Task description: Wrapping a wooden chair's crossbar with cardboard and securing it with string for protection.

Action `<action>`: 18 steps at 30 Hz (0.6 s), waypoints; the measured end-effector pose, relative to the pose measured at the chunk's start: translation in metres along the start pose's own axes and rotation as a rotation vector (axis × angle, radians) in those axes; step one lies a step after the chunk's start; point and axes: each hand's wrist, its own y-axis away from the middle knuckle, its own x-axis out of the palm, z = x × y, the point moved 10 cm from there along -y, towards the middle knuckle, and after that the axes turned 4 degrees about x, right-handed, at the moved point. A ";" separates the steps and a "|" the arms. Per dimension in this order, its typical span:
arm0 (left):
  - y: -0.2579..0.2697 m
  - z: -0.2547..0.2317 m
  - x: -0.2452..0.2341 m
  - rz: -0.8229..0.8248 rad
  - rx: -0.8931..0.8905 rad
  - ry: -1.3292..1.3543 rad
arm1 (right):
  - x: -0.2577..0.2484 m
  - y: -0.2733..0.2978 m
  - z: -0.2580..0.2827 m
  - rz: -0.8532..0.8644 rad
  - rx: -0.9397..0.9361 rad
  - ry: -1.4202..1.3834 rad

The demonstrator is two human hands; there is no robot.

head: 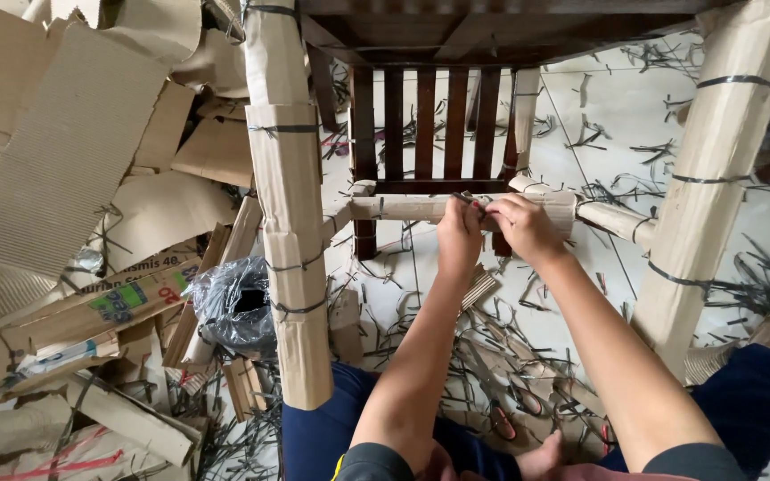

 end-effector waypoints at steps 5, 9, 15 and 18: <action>0.003 -0.001 -0.002 0.026 -0.019 0.014 | 0.012 0.012 -0.007 0.018 -0.070 0.199; 0.003 -0.008 -0.002 0.066 0.080 0.124 | 0.023 0.010 -0.014 0.208 -0.023 0.289; 0.010 -0.003 0.004 0.197 0.118 0.324 | 0.048 0.004 -0.059 0.438 0.360 -0.101; 0.015 -0.012 -0.014 0.058 0.160 0.199 | 0.056 0.007 -0.073 0.520 0.458 -0.149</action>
